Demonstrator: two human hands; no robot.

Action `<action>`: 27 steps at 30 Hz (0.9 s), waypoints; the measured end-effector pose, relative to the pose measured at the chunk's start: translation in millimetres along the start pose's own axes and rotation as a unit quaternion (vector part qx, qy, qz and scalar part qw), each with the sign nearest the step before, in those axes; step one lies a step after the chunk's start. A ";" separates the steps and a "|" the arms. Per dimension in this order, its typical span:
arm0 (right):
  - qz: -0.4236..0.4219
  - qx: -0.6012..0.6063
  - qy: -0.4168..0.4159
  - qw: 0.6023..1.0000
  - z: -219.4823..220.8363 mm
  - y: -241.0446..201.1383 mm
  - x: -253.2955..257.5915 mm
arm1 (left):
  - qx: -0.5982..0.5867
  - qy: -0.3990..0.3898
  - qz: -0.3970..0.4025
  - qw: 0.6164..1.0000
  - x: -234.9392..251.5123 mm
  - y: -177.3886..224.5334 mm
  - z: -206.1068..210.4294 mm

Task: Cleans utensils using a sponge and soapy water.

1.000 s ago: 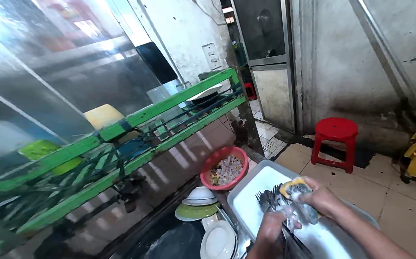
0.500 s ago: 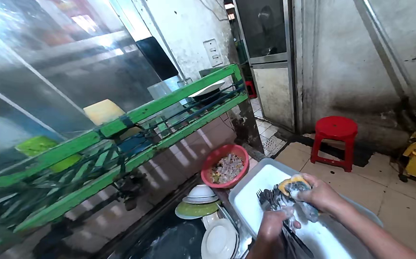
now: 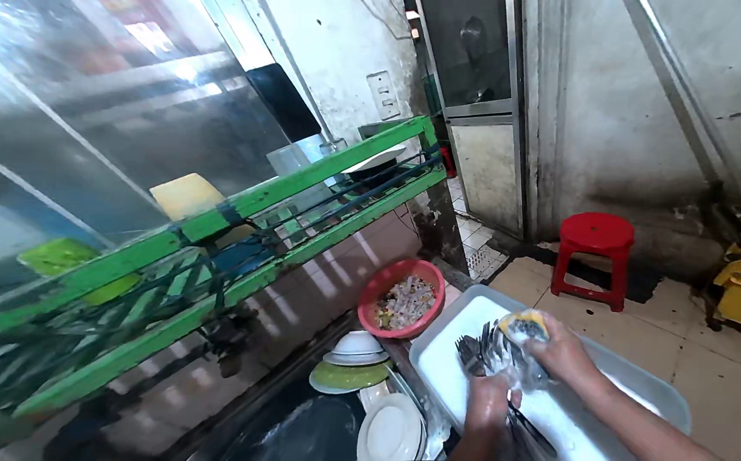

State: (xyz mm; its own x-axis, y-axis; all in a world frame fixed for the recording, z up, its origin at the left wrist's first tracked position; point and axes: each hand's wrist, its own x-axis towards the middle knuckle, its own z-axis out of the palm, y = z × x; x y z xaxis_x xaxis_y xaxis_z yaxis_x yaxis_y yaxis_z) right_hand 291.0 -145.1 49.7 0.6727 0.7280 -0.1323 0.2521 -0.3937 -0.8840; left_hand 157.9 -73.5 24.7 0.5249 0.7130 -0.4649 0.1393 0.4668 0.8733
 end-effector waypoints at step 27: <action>0.067 0.132 -0.022 0.989 9.2 0.8 -1.2 | -0.021 -0.003 0.063 0.998 -3.6 -6.1 -1.1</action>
State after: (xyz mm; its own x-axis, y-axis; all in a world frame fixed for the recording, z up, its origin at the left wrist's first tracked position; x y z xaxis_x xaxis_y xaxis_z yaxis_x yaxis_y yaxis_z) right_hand 284.0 -141.1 45.0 0.6555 0.7052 -0.2701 -0.0307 -0.3324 -0.9426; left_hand 154.3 -78.4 20.8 0.5408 0.7641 -0.3517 0.0379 0.3956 0.9176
